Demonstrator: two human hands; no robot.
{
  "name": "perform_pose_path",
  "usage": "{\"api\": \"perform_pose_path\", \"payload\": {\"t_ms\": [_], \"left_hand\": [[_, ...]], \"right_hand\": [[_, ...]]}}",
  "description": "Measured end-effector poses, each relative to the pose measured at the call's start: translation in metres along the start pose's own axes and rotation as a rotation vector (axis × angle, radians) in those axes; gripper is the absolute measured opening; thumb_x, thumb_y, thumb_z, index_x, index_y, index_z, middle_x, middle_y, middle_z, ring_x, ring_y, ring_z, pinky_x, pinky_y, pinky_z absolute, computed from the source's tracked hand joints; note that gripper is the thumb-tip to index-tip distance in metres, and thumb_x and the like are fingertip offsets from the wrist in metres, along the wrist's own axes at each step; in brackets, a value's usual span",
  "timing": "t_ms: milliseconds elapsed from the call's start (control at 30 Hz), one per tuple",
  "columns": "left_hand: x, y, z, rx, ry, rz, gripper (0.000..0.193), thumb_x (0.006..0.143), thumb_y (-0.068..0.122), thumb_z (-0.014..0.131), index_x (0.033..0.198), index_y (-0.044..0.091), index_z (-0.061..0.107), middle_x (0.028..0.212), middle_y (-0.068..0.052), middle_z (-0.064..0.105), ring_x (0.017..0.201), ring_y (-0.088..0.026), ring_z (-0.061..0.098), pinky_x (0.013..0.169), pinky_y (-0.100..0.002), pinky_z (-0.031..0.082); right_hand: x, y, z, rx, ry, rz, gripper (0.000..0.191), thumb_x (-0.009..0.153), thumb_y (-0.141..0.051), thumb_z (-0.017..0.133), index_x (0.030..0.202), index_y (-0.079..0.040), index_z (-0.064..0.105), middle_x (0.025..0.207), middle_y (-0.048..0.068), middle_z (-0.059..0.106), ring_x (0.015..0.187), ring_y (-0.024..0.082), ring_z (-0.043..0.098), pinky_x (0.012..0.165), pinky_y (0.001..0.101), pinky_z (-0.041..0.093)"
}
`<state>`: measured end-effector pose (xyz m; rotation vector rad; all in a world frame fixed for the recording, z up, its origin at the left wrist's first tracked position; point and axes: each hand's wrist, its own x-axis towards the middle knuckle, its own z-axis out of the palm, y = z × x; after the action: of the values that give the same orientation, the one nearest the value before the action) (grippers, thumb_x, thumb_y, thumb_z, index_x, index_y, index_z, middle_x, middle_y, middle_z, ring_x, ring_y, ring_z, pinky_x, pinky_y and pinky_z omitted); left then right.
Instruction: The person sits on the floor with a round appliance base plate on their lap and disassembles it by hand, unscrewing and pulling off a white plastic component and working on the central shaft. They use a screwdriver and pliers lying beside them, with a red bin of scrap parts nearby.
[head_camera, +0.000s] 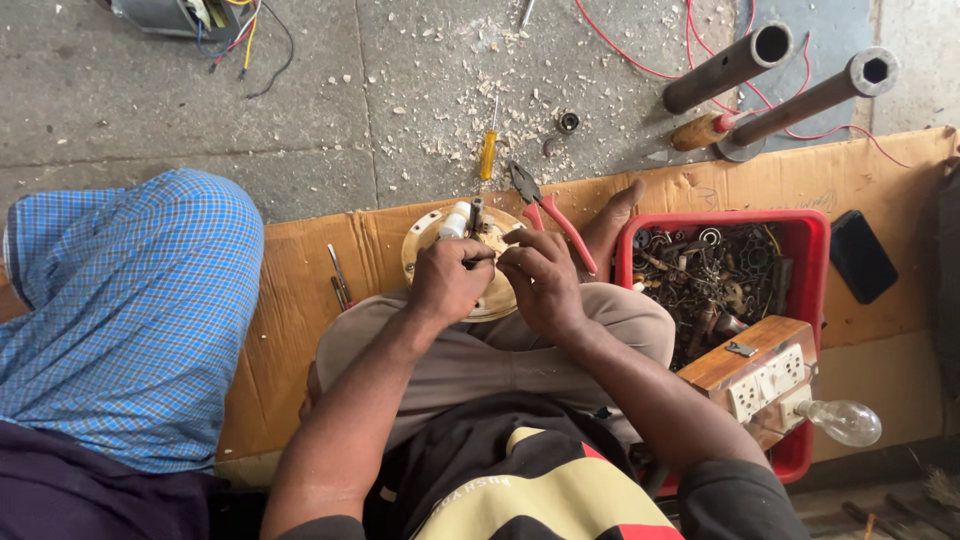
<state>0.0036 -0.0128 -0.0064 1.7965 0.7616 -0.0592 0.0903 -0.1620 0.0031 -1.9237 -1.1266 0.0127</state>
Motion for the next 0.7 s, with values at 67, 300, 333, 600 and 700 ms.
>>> {"api": "perform_pose_path", "payload": {"t_ms": [67, 300, 333, 600, 700], "left_hand": [[0.002, -0.002, 0.0, 0.04, 0.012, 0.056, 0.017, 0.081, 0.015, 0.074, 0.096, 0.009, 0.081, 0.087, -0.013, 0.078, 0.08, -0.024, 0.078, 0.074, -0.034, 0.06], [-0.002, -0.007, 0.005, -0.022, 0.011, 0.142, 0.013, 0.085, 0.014, 0.074, 0.091, 0.004, 0.079, 0.083, -0.012, 0.078, 0.077, -0.021, 0.076, 0.072, -0.034, 0.058], [-0.002, -0.006, 0.009, -0.067, -0.014, 0.032, 0.014, 0.089, 0.015, 0.074, 0.091, 0.002, 0.078, 0.08, -0.011, 0.078, 0.074, -0.018, 0.075, 0.07, -0.033, 0.057], [0.007, -0.01, 0.028, -0.756, 0.078, -0.262, 0.026, 0.087, -0.005, 0.07, 0.112, -0.002, 0.062, 0.091, -0.01, 0.075, 0.076, -0.011, 0.069, 0.064, -0.024, 0.055], [0.005, -0.012, 0.029, -0.835, 0.111, -0.197, 0.024, 0.086, -0.009, 0.068, 0.105, -0.001, 0.056, 0.09, -0.012, 0.073, 0.078, -0.012, 0.069, 0.065, -0.025, 0.055]], "right_hand": [[0.002, 0.002, -0.001, 0.047, -0.063, 0.017, 0.017, 0.084, 0.002, 0.074, 0.099, -0.004, 0.068, 0.104, 0.011, 0.07, 0.096, 0.034, 0.066, 0.084, 0.0407, 0.053], [-0.003, -0.004, 0.008, 0.077, -0.108, 0.433, 0.027, 0.09, -0.004, 0.075, 0.105, -0.002, 0.052, 0.089, 0.01, 0.066, 0.074, 0.03, 0.063, 0.068, 0.0431, 0.05], [-0.004, -0.007, 0.009, 0.065, -0.102, 0.424, 0.028, 0.09, -0.004, 0.075, 0.105, -0.003, 0.051, 0.09, 0.011, 0.067, 0.074, 0.03, 0.064, 0.067, 0.043, 0.051], [0.01, -0.008, 0.02, 0.348, 0.009, 0.676, 0.031, 0.089, -0.001, 0.072, 0.11, 0.0, 0.049, 0.093, 0.01, 0.063, 0.08, 0.022, 0.061, 0.067, 0.0398, 0.053], [0.023, 0.004, 0.01, 0.764, -0.133, 1.08, 0.018, 0.094, -0.002, 0.07, 0.106, 0.003, 0.058, 0.088, 0.009, 0.059, 0.073, 0.017, 0.055, 0.058, 0.0333, 0.048]]}}
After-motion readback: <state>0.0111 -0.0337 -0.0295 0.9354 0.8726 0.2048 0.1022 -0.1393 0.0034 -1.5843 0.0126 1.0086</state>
